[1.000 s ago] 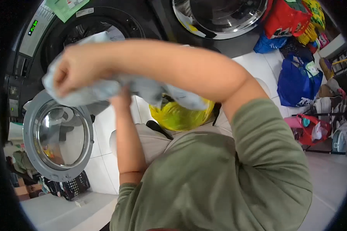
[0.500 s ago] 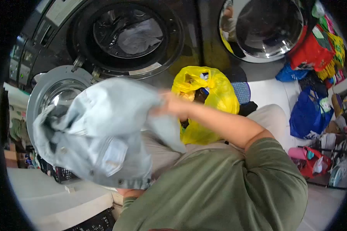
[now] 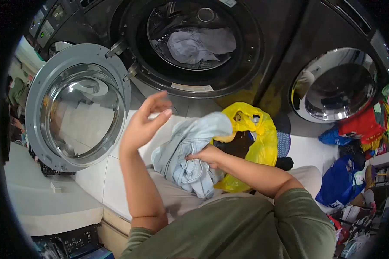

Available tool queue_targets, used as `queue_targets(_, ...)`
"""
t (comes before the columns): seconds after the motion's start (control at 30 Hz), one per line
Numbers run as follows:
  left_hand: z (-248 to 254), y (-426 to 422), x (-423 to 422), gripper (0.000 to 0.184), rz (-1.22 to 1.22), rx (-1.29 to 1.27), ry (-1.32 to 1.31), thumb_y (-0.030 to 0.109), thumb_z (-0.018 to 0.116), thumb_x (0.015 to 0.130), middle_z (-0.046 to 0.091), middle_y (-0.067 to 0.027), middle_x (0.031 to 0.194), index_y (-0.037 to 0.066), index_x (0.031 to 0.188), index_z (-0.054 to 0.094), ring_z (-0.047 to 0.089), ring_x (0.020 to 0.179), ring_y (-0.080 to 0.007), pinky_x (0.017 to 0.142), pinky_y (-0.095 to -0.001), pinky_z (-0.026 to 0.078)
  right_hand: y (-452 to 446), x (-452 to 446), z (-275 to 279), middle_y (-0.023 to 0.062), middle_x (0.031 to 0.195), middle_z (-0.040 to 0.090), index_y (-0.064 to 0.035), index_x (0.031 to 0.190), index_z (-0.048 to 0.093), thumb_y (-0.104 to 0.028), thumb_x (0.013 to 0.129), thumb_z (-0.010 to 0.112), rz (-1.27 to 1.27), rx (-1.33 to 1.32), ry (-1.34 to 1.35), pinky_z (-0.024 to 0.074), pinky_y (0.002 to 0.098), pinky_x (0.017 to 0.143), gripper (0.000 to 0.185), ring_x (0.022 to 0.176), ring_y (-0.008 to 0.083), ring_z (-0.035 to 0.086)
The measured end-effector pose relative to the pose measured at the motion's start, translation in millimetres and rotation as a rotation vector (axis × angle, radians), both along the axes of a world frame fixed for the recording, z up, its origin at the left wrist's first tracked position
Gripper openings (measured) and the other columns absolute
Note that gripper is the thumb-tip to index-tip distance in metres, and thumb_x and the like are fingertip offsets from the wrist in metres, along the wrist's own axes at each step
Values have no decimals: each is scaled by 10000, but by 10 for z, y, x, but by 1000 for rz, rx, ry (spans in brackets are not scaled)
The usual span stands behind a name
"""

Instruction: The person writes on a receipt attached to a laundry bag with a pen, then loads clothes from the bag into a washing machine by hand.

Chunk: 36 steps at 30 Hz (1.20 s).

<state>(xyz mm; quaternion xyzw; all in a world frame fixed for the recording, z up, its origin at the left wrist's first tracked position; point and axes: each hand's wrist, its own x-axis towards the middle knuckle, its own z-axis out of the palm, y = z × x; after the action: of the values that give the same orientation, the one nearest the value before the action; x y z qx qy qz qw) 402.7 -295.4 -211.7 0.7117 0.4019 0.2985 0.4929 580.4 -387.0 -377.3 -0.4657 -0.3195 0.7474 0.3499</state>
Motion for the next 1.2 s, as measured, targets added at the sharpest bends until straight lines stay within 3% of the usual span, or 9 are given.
queue_targets(0.17,-705,68,162,1129,-63,138,272,391,875,614,461,-250,1366,-18,1462,253,470,1263,-305,1049,-349,364,648,186,503,93,1150,622,35,1280,521,-332,793,744,235,215,-157,493,297,809,649,916,186,596)
queue_targets(0.33,-572,327,170,838,-11,-268,-262,102,794,692,521,-151,1291,-28,1396,358,502,1184,-207,999,-320,405,1894,655,1041,158,1104,654,52,1203,580,-421,811,738,1427,765,-338,499,309,839,635,978,215,620)
queue_targets(0.4,-687,419,207,773,114,-341,-259,78,771,708,544,-141,1268,-26,1371,388,521,1160,-197,986,-317,414,2461,663,1026,179,1113,659,45,1154,612,-434,849,690,1552,248,-372,550,339,822,573,995,237,655)
queue_targets(0.53,-562,705,190,701,206,-374,-213,93,757,717,575,-114,1195,-77,1307,418,557,1081,-193,942,-322,440,3990,860,950,110,973,699,-40,1048,683,-366,846,685,655,540,-913,542,367,734,384,862,225,676)
queue_targets(0.6,-818,812,169,728,78,-96,65,206,750,705,583,-195,1169,-8,1324,430,609,1015,-282,889,-359,480,4968,1024,146,177,1153,647,-56,1113,664,-409,848,660,190,946,-1118,493,403,902,442,1059,288,621)
queue_targets(0.83,-759,871,455,711,-4,-58,609,364,689,709,551,-284,1110,94,1318,443,613,910,-457,804,-471,507,5581,841,-1486,202,1319,544,-16,1214,606,-434,845,604,202,783,-1725,375,393,1046,557,1228,315,517)
queue_targets(1.0,-819,928,257,717,177,-45,557,351,697,709,551,-273,1166,54,1313,450,608,985,-428,860,-444,493,5318,705,-211,152,1012,681,33,1072,656,-241,869,648,-376,382,-889,535,398,734,342,849,276,661)
queue_targets(1.03,-860,964,187,736,213,-42,543,344,703,706,555,-267,1187,33,1321,445,607,1017,-404,891,-427,482,4955,470,145,107,890,681,11,1005,683,-226,892,636,-556,635,-250,539,352,671,267,758,226,651)
queue_targets(1.2,-1069,1144,-207,704,261,19,390,363,693,704,558,-236,1235,29,1282,471,596,1042,-417,884,-447,485,2365,-363,1332,83,993,661,-31,1138,609,-264,887,666,334,991,-130,491,301,795,347,887,191,615)
